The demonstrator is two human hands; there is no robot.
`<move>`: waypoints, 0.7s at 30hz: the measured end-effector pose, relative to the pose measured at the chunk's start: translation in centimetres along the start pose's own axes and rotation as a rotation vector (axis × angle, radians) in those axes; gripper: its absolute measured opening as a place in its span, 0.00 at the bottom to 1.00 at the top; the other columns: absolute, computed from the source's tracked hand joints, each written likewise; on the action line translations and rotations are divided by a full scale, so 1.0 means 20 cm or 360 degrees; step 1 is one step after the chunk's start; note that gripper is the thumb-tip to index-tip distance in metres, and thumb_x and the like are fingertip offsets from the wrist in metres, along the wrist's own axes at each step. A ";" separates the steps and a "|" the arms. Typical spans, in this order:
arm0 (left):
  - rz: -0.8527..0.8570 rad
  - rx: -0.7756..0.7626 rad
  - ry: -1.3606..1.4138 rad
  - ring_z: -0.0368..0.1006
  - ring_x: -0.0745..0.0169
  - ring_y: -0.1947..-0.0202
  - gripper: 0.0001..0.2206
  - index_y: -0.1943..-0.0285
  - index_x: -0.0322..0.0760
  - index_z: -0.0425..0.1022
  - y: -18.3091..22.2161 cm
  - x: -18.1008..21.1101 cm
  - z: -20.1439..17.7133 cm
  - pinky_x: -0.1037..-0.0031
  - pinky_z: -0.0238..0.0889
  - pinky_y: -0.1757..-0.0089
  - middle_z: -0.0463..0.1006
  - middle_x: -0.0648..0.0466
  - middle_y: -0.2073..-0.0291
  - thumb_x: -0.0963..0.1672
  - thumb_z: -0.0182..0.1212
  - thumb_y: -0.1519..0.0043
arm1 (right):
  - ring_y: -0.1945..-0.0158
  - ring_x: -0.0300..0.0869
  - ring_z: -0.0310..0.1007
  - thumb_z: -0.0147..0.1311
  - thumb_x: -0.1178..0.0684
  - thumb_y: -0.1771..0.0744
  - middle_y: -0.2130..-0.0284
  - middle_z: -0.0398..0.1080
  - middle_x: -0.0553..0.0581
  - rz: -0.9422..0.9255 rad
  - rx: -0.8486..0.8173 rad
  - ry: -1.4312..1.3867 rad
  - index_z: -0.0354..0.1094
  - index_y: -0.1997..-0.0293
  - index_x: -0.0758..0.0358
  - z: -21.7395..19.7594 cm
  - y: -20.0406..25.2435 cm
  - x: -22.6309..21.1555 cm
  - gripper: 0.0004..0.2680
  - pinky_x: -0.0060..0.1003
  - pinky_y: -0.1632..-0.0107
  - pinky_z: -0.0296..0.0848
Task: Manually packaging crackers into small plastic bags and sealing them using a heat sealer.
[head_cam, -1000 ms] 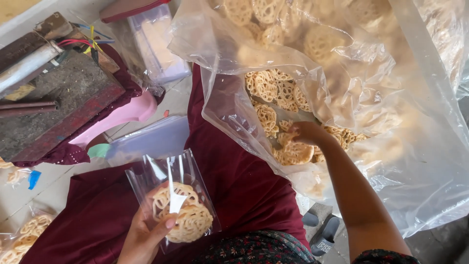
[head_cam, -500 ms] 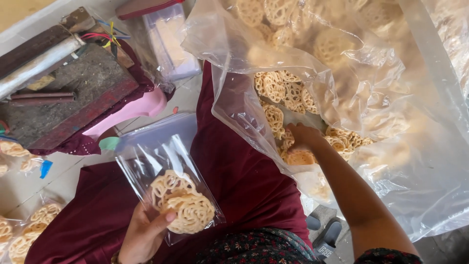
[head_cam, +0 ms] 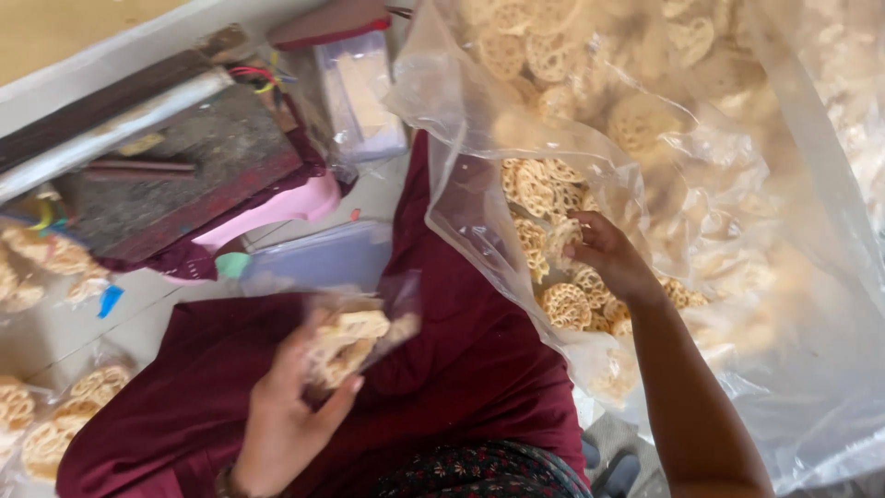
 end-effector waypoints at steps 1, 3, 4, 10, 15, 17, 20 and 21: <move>0.0252 0.0022 -0.0214 0.82 0.56 0.53 0.37 0.31 0.28 0.61 -0.01 0.03 0.02 0.75 0.78 0.57 0.78 0.43 0.44 0.38 0.70 0.53 | 0.58 0.43 0.71 0.56 0.61 0.35 0.61 0.71 0.60 -0.0393 -0.0210 -0.0332 0.58 0.33 0.61 0.06 0.03 -0.06 0.21 0.36 0.54 0.70; 0.0481 0.0078 -0.0450 0.80 0.53 0.48 0.35 0.33 0.27 0.63 -0.01 0.08 0.04 0.73 0.77 0.53 0.76 0.44 0.40 0.38 0.70 0.53 | 0.66 0.36 0.70 0.54 0.66 0.34 0.67 0.70 0.52 -0.0783 -0.0477 -0.0668 0.58 0.37 0.61 0.22 0.14 -0.24 0.19 0.28 0.62 0.70; 0.0513 0.0061 -0.0561 0.80 0.53 0.49 0.35 0.33 0.29 0.64 -0.02 0.09 0.05 0.73 0.77 0.54 0.76 0.45 0.40 0.38 0.70 0.53 | 0.57 0.45 0.74 0.56 0.65 0.34 0.59 0.72 0.60 -0.0978 -0.0508 -0.0789 0.58 0.40 0.60 0.31 0.23 -0.36 0.17 0.33 0.56 0.75; 0.0453 0.0024 -0.0518 0.80 0.55 0.50 0.35 0.31 0.36 0.63 0.01 0.15 0.06 0.71 0.76 0.54 0.77 0.48 0.40 0.39 0.70 0.52 | 0.31 0.57 0.65 0.59 0.62 0.35 0.39 0.63 0.67 -0.1500 -0.0723 -0.0529 0.59 0.46 0.55 0.68 0.54 -0.80 0.16 0.52 0.32 0.72; 0.0385 -0.0085 -0.0311 0.81 0.53 0.53 0.36 0.29 0.36 0.60 0.04 0.12 0.02 0.71 0.78 0.57 0.74 0.43 0.39 0.39 0.69 0.49 | 0.28 0.49 0.61 0.64 0.56 0.39 0.43 0.74 0.60 -0.1544 -0.0528 0.0672 0.73 0.54 0.58 0.73 0.58 -0.92 0.11 0.62 0.26 0.29; 0.0384 -0.0156 -0.0145 0.82 0.57 0.61 0.36 0.30 0.35 0.60 0.05 0.12 0.02 0.74 0.77 0.64 0.77 0.44 0.42 0.39 0.69 0.50 | 0.41 0.47 0.76 0.61 0.51 0.36 0.58 0.82 0.51 -0.1553 -0.0600 0.1050 0.72 0.52 0.54 0.72 0.57 -0.95 0.10 0.75 0.29 0.29; 0.0247 -0.0470 0.0218 0.82 0.58 0.59 0.42 0.26 0.34 0.52 0.02 0.11 0.04 0.78 0.82 0.63 0.79 0.43 0.49 0.36 0.67 0.53 | 0.61 0.39 0.81 0.63 0.56 0.39 0.63 0.82 0.49 -0.1616 -0.0641 0.1045 0.76 0.54 0.53 0.72 0.61 -0.99 0.11 0.69 0.27 0.29; 0.0241 -0.0465 0.0224 0.82 0.58 0.59 0.42 0.26 0.34 0.52 0.02 0.12 0.06 0.78 0.82 0.63 0.79 0.43 0.49 0.36 0.67 0.53 | 0.61 0.39 0.81 0.63 0.56 0.39 0.63 0.82 0.49 -0.1612 -0.0651 0.1048 0.76 0.54 0.53 0.73 0.62 -0.99 0.11 0.69 0.27 0.29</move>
Point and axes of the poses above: each hand's wrist, its own y-axis away from the middle knuckle, its own z-axis out of the palm, x = y × z, the point moved 2 cm from there along -y, towards the middle knuckle
